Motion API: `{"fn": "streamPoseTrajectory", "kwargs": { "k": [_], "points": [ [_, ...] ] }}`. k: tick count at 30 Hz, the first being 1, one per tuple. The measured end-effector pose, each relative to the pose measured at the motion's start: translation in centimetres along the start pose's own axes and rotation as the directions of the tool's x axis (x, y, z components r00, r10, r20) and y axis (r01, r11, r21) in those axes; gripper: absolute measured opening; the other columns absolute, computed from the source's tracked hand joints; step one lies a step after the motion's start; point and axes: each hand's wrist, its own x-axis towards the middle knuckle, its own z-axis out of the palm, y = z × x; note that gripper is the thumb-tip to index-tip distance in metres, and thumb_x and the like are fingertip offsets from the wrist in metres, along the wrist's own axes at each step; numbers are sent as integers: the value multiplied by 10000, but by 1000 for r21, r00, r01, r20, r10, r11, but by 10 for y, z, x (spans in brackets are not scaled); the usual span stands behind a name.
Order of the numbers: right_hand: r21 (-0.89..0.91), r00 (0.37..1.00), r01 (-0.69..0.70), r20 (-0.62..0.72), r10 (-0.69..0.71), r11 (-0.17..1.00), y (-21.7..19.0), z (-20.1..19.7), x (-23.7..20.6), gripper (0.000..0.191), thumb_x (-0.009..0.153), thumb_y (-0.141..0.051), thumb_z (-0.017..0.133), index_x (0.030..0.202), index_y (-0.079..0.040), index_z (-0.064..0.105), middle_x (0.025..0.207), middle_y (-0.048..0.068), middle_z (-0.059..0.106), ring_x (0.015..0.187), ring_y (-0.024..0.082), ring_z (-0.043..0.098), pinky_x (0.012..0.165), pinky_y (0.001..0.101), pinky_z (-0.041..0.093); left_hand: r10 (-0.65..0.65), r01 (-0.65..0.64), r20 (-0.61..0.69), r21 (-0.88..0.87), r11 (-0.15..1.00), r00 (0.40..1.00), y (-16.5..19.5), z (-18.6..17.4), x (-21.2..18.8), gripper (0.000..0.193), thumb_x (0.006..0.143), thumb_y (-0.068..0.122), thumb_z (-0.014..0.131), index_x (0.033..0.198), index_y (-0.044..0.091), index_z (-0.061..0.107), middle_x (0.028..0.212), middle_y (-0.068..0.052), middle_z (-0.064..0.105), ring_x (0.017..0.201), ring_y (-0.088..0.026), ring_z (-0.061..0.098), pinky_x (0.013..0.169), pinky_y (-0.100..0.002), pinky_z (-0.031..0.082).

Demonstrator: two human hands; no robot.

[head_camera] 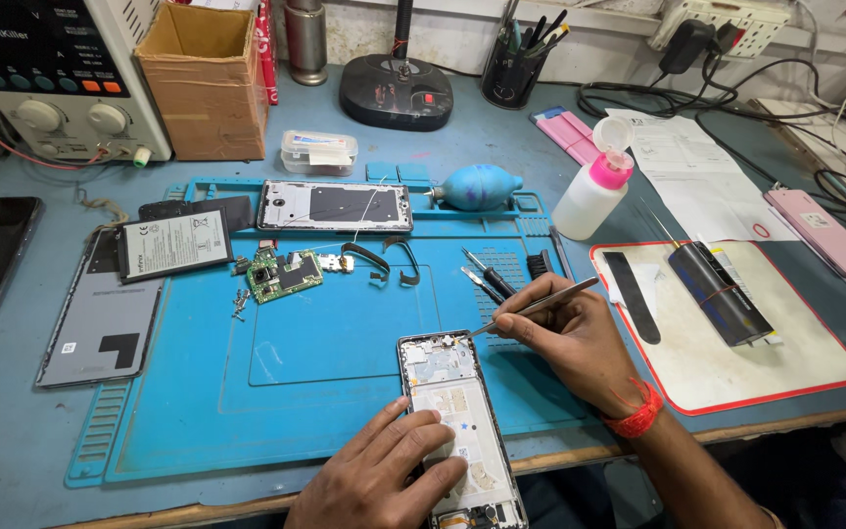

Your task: The person disassembles a smartphone on a repair mat, lifting the mid-frame and separating the motherboard with a spudger and tweezers, placing the board and small components on the mat. They then use tweezers to pick at the empty phone frame and dip a tool into a bottle of liquid before continuing to work on the frame.

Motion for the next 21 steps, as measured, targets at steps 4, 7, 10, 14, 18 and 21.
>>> {"fn": "streamPoseTrajectory", "kwargs": {
  "k": [4, 7, 10, 14, 18, 21],
  "points": [
    [21, 1000, 11, 11, -11, 1000, 0, 0, -1, 168, 878, -131, 773, 972, -14, 697, 891, 77, 785, 832, 100, 747, 735, 237, 602, -3, 3, 7, -5, 1000, 1000, -1, 1, 0, 155, 959, 222, 671, 1050, 136, 761, 1168, -103, 684, 1237, -278, 657, 1085, -572, 473],
    [22, 1000, 6, 13, -6, 1000, 1, 1, -1, 171, 878, -129, 777, 973, -10, 699, 889, 84, 784, 827, 105, 745, 726, 240, 595, -4, 4, 12, -8, 1000, 1000, 0, 1, -1, 162, 957, 224, 672, 1055, 133, 763, 1171, -106, 684, 1238, -282, 655, 1083, -573, 470],
    [3, 1000, 9, 10, -9, 1000, 1, 1, 0, 169, 877, -129, 777, 973, -13, 700, 888, 82, 785, 826, 104, 745, 726, 239, 596, -6, 6, 14, -14, 1000, 1000, 0, 0, -1, 163, 958, 226, 673, 1054, 131, 764, 1172, -108, 684, 1239, -284, 654, 1083, -574, 470],
    [-2, 1000, 13, 11, -13, 1000, 0, 1, 1, 164, 880, -127, 773, 975, -13, 702, 894, 81, 787, 828, 105, 744, 729, 241, 594, -6, 6, 6, -11, 1000, 1000, 0, 0, -1, 158, 960, 221, 671, 1050, 133, 766, 1170, -104, 685, 1240, -284, 655, 1086, -570, 474],
    [19, 1000, 14, 17, -14, 1000, 0, 0, -1, 169, 878, -120, 774, 983, -9, 702, 906, 86, 783, 838, 109, 743, 740, 248, 596, 6, -6, 5, -2, 1000, 1000, -1, 0, -1, 165, 961, 219, 669, 1060, 131, 767, 1176, -109, 682, 1242, -286, 654, 1086, -569, 474],
    [34, 1000, 12, 22, -12, 999, -1, 0, -1, 171, 880, -114, 771, 990, -7, 697, 918, 88, 782, 853, 110, 746, 759, 251, 603, 28, -28, -5, 17, 999, 1000, -1, -2, -1, 172, 952, 206, 666, 1067, 122, 765, 1181, -111, 680, 1245, -286, 654, 1091, -561, 481]
  ]
}}
